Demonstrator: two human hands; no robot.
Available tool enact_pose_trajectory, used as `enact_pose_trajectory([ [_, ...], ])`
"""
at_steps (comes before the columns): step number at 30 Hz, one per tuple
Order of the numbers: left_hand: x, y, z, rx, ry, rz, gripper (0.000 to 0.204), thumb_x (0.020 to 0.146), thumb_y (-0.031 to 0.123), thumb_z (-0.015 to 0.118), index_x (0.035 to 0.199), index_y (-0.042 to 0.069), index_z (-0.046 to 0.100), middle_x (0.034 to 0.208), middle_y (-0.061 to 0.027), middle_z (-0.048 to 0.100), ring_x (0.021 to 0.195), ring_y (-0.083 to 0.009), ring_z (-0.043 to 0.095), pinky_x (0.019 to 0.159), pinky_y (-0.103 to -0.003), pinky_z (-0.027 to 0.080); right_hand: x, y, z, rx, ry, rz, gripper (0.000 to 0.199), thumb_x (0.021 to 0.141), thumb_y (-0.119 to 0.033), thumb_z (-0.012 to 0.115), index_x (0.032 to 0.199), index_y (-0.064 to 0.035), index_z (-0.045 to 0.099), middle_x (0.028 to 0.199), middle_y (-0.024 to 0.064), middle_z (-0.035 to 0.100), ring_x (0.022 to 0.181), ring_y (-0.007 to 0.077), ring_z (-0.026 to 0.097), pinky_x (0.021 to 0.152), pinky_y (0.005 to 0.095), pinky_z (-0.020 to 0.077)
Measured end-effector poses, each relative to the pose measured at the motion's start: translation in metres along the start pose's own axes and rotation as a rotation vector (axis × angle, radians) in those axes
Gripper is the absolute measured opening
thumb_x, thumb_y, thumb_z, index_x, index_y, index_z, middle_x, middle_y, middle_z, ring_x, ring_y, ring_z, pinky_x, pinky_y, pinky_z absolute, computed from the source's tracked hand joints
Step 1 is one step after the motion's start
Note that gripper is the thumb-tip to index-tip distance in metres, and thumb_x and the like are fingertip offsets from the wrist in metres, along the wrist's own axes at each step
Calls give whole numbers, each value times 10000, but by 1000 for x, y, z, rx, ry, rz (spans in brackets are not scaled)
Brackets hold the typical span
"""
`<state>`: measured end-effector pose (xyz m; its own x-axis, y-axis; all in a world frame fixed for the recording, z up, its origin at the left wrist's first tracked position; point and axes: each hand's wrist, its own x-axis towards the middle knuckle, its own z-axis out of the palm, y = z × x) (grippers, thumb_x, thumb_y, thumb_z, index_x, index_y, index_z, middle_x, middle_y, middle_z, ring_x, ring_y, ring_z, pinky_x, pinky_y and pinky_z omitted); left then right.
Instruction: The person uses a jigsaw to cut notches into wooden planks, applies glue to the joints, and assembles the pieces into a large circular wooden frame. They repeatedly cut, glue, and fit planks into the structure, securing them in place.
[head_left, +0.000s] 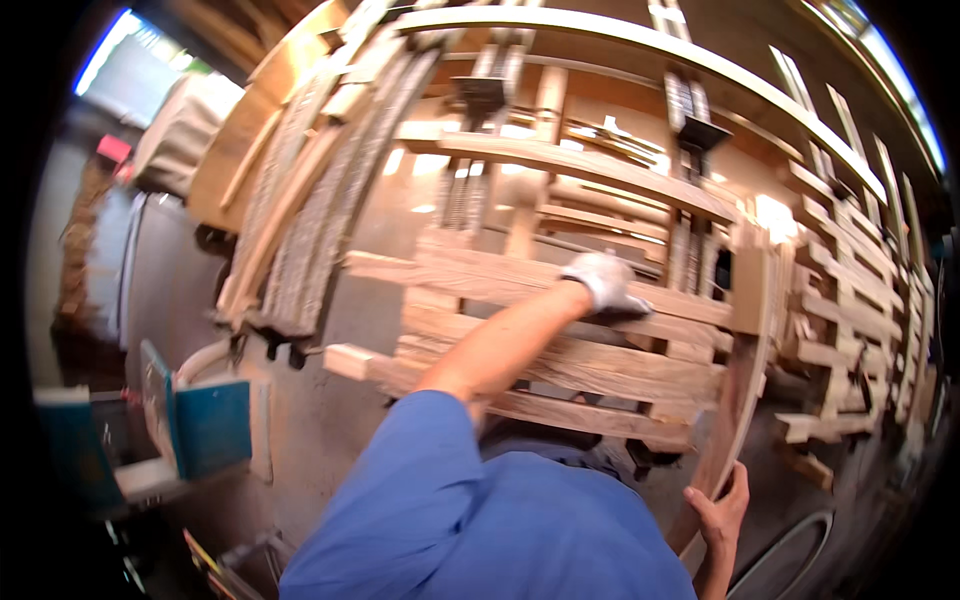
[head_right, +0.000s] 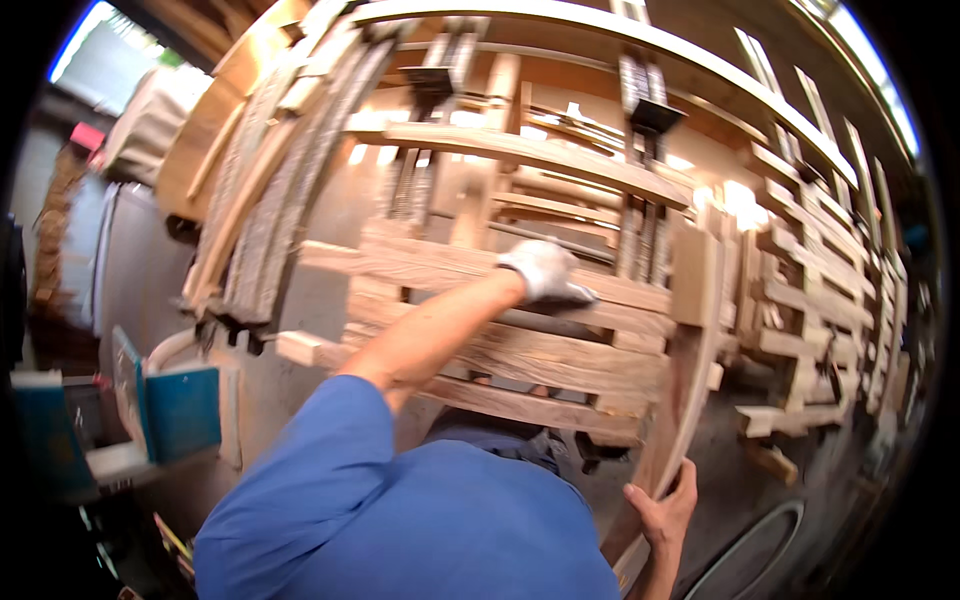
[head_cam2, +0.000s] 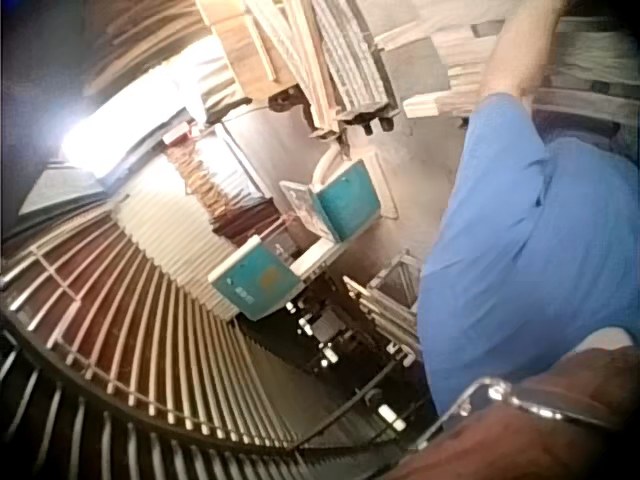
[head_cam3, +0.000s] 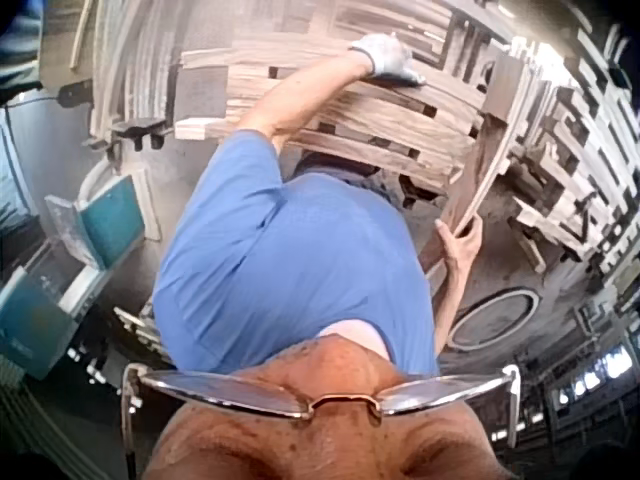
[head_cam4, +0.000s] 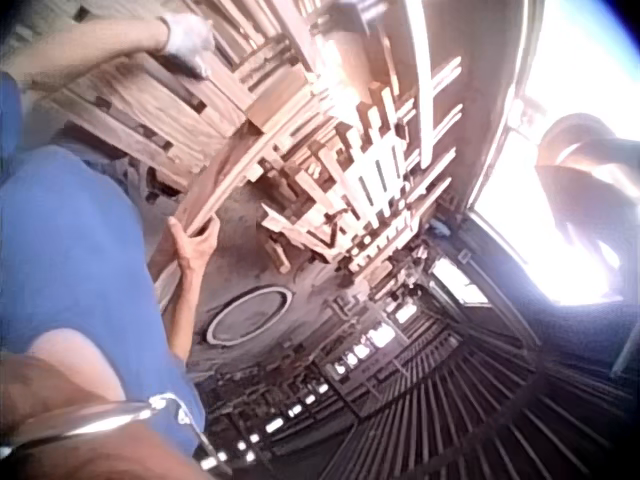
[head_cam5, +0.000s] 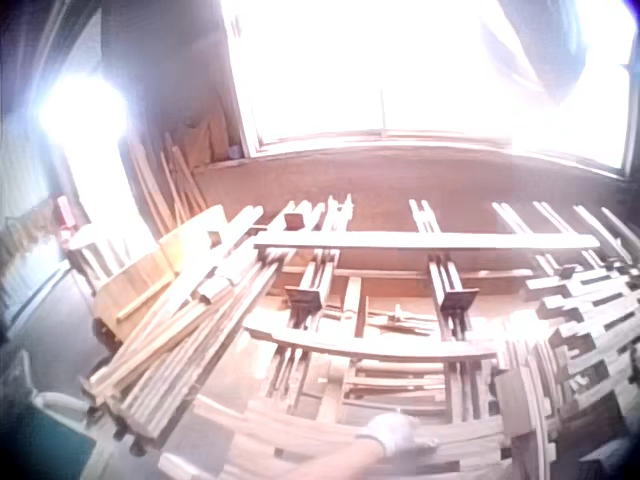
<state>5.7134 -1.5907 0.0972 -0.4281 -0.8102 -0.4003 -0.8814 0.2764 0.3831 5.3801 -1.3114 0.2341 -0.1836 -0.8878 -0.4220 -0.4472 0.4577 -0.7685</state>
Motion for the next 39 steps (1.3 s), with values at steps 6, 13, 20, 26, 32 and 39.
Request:
enact_pose_trajectory([
  [6, -14, 8, -10, -39, 18, -96, 829, 900, 807, 572, 1198, 56, 758, 1207, -240, 751, 1161, -380, 721, 1013, -473, 567, 6, -1, -19, -120, 68, 6, 829, 619, -280, 970, 1275, 52, 588, 1097, 166, 719, 1008, 235, 690, 922, 377, 556],
  [13, -9, 18, -10, 24, 4, -62, 792, 901, 788, 596, 1141, 49, 752, 1091, -238, 769, 1061, -399, 740, 950, -477, 584, -3, 7, -34, -114, 155, 39, 818, 628, -273, 973, 1266, 60, 585, 1081, 175, 729, 985, 247, 709, 908, 378, 569],
  [20, -8, 19, -11, 34, -26, -68, 834, 867, 802, 631, 1184, 41, 752, 1112, -244, 767, 1064, -398, 741, 955, -483, 584, -3, 18, -31, -5, 160, 83, 792, 656, -256, 975, 1264, 61, 580, 1077, 162, 725, 981, 221, 705, 903, 364, 574],
  [26, -7, 20, -8, 37, -46, -77, 840, 879, 801, 612, 1207, 39, 736, 1120, -249, 764, 1082, -396, 739, 959, -485, 583, 6, 25, -35, 21, 162, 88, 775, 657, -241, 968, 1261, 54, 583, 1078, 148, 711, 970, 217, 696, 895, 361, 572],
  [32, -10, 22, -15, 47, -39, -47, 806, 928, 759, 579, 1280, 45, 706, 1219, -253, 741, 1165, -385, 716, 989, -477, 575, 6, 23, -27, 151, 140, 51, 739, 667, -187, 924, 1273, 45, 569, 1102, 119, 684, 996, 205, 678, 906, 360, 566],
  [39, -11, -5, -19, -105, 49, -58, 852, 945, 738, 590, 1447, 50, 602, 1436, -243, 622, 1361, -403, 579, 1148, -473, 463, 15, 20, -12, 75, 58, 51, 749, 628, -215, 917, 1242, 29, 565, 1058, 102, 663, 956, 209, 665, 883, 358, 552],
])
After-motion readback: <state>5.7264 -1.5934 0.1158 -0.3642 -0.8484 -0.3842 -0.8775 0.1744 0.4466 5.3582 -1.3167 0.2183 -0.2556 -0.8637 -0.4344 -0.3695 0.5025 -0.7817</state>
